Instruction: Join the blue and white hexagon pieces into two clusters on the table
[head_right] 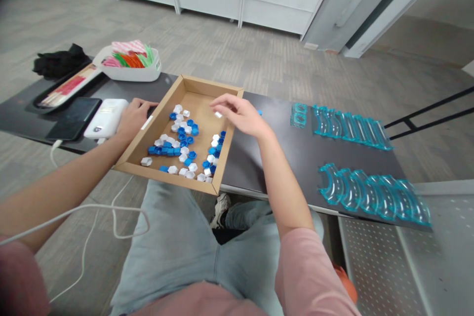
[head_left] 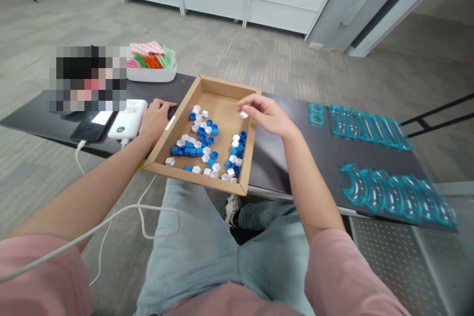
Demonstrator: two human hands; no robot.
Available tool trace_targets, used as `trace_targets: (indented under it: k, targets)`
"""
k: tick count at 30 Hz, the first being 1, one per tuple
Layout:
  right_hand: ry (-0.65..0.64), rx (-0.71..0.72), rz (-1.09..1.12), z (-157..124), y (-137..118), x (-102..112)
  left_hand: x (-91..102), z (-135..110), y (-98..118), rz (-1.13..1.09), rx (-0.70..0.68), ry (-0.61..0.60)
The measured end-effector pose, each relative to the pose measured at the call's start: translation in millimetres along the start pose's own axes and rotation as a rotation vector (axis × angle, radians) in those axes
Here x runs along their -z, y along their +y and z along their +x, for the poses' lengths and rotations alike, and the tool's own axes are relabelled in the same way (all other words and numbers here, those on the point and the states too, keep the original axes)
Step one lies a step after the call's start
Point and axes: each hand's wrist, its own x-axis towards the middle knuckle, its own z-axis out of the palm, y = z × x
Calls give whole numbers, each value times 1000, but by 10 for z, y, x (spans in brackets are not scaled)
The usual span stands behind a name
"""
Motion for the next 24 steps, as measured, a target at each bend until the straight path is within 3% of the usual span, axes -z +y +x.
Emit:
trace_targets:
  k: [3, 6, 11, 18, 24]
  targets:
    - [152, -51, -69, -235, 127, 301, 33, -15, 11, -7, -13, -20]
    - [190, -125, -234, -514, 264, 495, 38, 0, 0, 3, -7, -25]
    - [48, -229, -352, -791, 431, 597, 8, 43, -41, 17, -5, -18]
    - [33, -196, -396, -815, 443, 697, -24, 63, -70, 25, -3, 12]
    - [-126, -239, -357, -811, 431, 645, -46, 70, -86, 28, 1, 24]
